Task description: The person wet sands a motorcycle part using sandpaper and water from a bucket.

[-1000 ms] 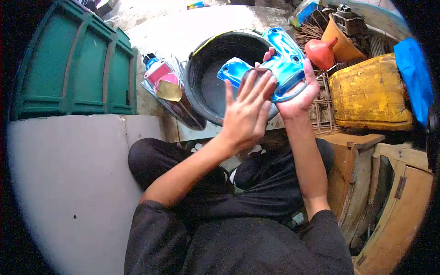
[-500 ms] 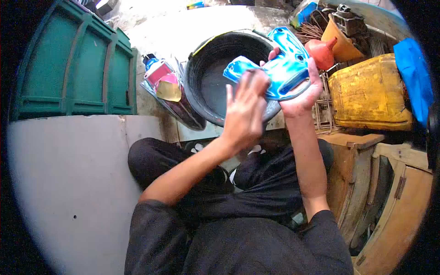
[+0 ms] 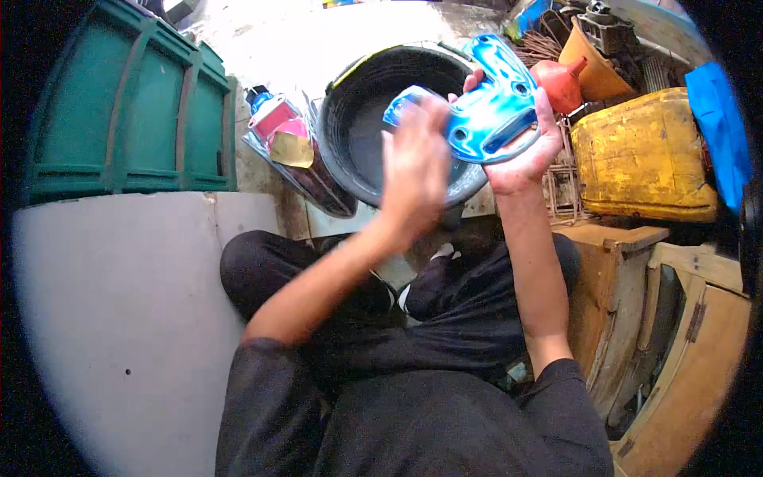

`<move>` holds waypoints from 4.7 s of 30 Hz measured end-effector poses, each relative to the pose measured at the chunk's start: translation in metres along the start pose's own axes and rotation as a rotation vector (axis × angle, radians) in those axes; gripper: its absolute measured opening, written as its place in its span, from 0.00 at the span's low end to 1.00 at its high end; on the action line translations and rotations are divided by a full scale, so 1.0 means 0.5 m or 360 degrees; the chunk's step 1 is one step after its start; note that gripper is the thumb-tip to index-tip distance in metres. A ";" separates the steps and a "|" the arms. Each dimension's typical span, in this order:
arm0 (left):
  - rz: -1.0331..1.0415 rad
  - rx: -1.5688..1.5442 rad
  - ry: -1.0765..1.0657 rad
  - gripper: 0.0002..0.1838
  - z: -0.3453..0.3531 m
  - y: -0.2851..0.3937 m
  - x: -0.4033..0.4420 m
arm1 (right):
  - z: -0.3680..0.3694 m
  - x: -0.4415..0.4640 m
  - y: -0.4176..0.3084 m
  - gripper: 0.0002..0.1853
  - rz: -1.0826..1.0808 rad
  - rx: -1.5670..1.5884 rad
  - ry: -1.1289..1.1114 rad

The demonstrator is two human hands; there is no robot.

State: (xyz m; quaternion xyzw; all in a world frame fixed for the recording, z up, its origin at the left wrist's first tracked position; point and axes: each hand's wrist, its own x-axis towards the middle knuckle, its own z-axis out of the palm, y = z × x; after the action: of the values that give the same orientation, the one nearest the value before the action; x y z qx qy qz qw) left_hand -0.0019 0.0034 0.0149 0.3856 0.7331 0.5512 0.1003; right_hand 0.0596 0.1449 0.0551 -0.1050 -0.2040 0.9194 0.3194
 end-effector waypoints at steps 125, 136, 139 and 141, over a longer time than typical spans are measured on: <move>0.0128 0.0069 0.0075 0.25 0.003 -0.006 0.002 | 0.016 -0.015 0.025 0.36 -0.0084 -0.0013 -0.0086; -0.0339 -0.0203 0.0089 0.25 -0.029 -0.005 0.061 | 0.034 -0.022 0.026 0.35 -0.0023 -0.0029 -0.0150; 0.0277 0.0009 0.0007 0.24 0.002 -0.005 -0.001 | 0.012 -0.013 0.017 0.35 -0.0053 0.0037 -0.0103; 0.0263 -0.0123 0.0085 0.24 0.002 -0.050 0.030 | 0.019 -0.019 0.029 0.35 -0.0045 -0.0024 -0.0089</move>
State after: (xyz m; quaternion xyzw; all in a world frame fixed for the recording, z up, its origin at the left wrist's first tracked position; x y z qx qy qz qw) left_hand -0.0229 0.0119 -0.0033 0.4256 0.6794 0.5956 0.0497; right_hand 0.0558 0.1256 0.0577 -0.0787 -0.2214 0.9158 0.3257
